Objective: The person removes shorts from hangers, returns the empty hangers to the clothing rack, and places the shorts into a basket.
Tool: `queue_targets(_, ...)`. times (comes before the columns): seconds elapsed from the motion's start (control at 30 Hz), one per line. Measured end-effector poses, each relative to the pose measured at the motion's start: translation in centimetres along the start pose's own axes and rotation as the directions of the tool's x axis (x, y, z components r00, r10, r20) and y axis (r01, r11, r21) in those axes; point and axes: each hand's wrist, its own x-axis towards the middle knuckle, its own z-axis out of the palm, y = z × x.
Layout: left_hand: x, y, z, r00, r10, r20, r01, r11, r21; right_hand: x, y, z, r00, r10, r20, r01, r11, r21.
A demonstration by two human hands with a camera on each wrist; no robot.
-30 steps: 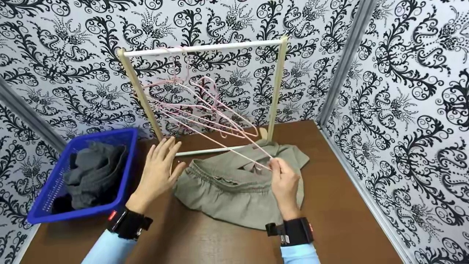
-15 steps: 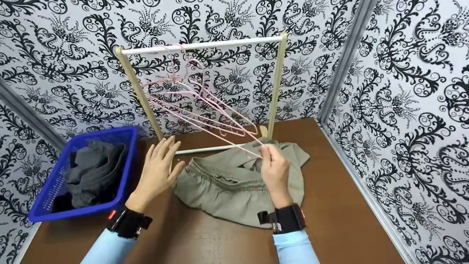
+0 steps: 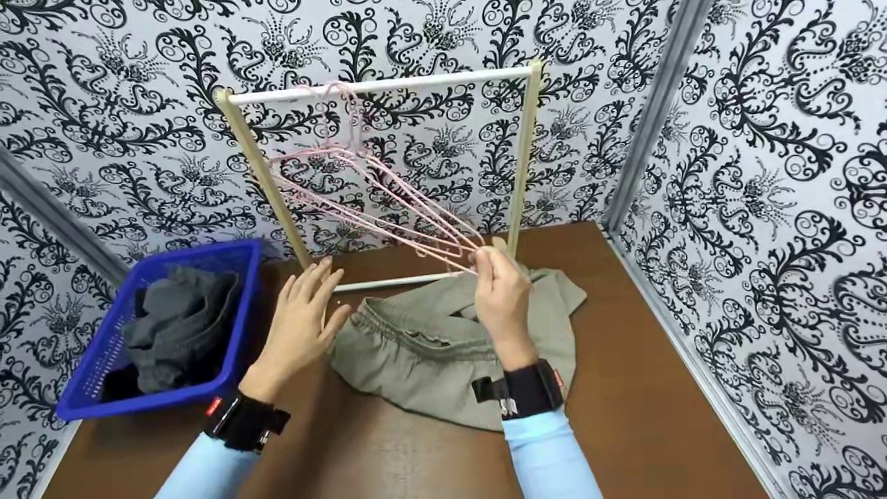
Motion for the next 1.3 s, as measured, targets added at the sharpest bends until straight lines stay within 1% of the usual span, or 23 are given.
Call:
queue_targets(0.07, 0.0, 0.0, 0.0, 1.000, -0.002, 0.004, 0.002, 1.000, 0.000, 0.4, -0.3, 0.3, 1.000, -0.013, 0.013, 0.013, 1.000, -0.005)
queue_targets(0.17, -0.1, 0.0, 0.0, 1.000, -0.005, 0.012, 0.005, 1.000, -0.001, 0.9, -0.8, 0.7, 0.999, -0.011, 0.039, 0.011, 1.000, 0.003)
queue_targets(0.27, -0.1, 0.1, 0.0, 1.000, -0.004, 0.006, 0.004, 1.000, -0.007, 1.2, -1.2, 1.0, 0.998, -0.002, 0.055, 0.002, 1.000, 0.001)
queue_targets(0.37, -0.1, 0.1, 0.0, 1.000, -0.003, -0.011, 0.003, 1.000, -0.014, 1.6, -1.5, 1.3, 0.998, -0.013, 0.063, 0.013, 1.000, -0.006)
queue_targets(0.43, -0.1, 0.2, 0.0, 1.000, -0.008, -0.013, 0.007, 1.000, -0.016, 1.7, -1.7, 1.5, 0.997, -0.028, 0.066, 0.029, 1.000, -0.013)
queue_targets(0.5, -0.1, 0.2, 0.0, 1.000, -0.011, -0.013, 0.011, 1.000, -0.017, 1.8, -1.8, 1.7, 0.997, -0.034, 0.073, 0.034, 0.999, 0.002)
queue_targets(0.7, -0.1, 0.2, 0.0, 1.000, -0.013, 0.001, 0.013, 1.000, -0.015, 2.1, -2.5, 2.7, 0.994, -0.024, 0.103, 0.022, 1.000, 0.017)
queue_targets(1.0, -0.2, 0.2, 0.0, 1.000, -0.002, -0.012, 0.002, 1.000, 0.000, 2.2, -2.9, 4.1, 0.985, 0.034, 0.172, -0.044, 0.998, 0.055)
queue_targets(1.17, -0.3, 0.2, 0.2, 1.000, 0.006, -0.023, -0.006, 1.000, -0.002, 1.9, -3.2, 4.8, 0.975, 0.085, 0.203, -0.108, 0.989, 0.104)
queue_targets(1.3, -0.4, 0.2, 0.2, 1.000, 0.005, -0.010, -0.005, 1.000, 0.002, 1.9, -3.5, 5.2, 0.970, 0.100, 0.223, -0.130, 0.983, 0.127)
